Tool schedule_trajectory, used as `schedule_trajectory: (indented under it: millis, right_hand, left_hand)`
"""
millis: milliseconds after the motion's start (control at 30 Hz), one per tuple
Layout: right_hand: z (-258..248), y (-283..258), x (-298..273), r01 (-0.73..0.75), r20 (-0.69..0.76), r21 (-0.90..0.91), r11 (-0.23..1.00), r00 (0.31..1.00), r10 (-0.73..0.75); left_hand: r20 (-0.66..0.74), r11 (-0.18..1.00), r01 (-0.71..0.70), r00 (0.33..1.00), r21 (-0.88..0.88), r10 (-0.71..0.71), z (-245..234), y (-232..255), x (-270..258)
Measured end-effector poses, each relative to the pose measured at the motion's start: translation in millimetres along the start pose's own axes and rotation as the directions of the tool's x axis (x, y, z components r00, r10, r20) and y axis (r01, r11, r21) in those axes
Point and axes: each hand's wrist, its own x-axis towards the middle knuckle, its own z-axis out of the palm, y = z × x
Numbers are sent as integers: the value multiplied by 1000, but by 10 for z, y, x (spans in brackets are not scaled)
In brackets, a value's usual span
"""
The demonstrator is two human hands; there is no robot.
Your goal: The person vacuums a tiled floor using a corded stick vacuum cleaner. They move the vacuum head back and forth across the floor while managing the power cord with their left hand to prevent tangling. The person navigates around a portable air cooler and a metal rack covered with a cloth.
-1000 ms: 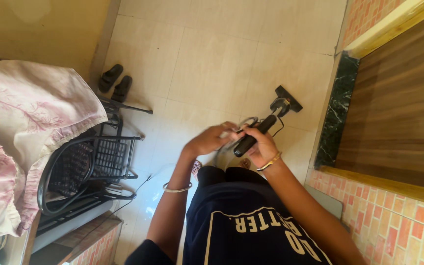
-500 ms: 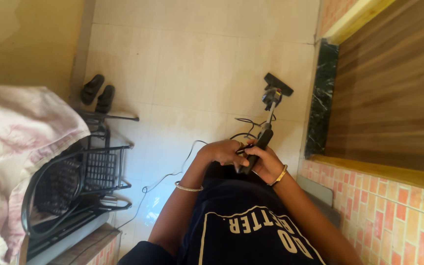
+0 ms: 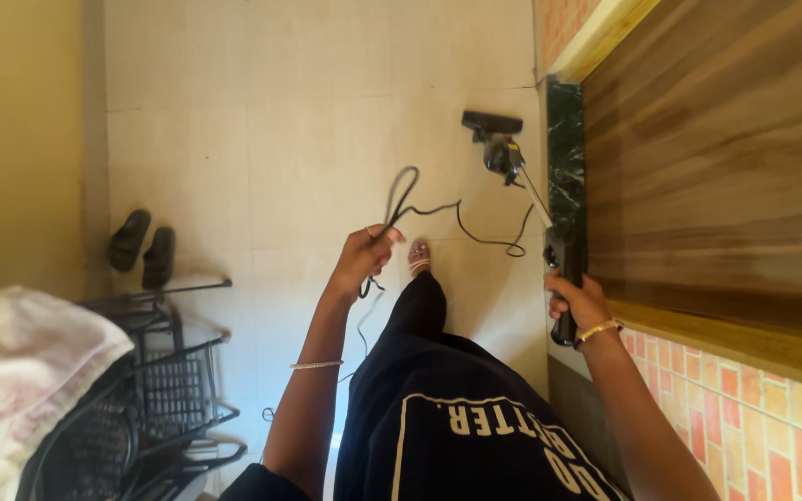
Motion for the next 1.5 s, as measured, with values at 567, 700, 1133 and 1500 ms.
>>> schedule_trajectory:
  millis: [567, 700, 1133, 1500]
  right_hand:
    - [-84, -1539, 1263, 77, -61, -96, 992, 995, -83]
    - [-39, -1771, 1343, 19, -92, -158, 987, 995, -34]
    - [-678, -2160, 1683, -61, -33, -182, 981, 998, 56]
    - [-627, -2699, 3601, 57, 7, -276, 960, 998, -57]
  left_hand:
    - [-116, 957, -105, 990, -269, 76, -42, 987, 1337]
    - [-62, 959, -169, 985, -229, 159, -90, 1040, 1555]
    - [-118, 986, 8, 993, -164, -28, 247, 1542, 2379]
    - [-213, 984, -124, 972, -125, 95, 614, 1732, 3287]
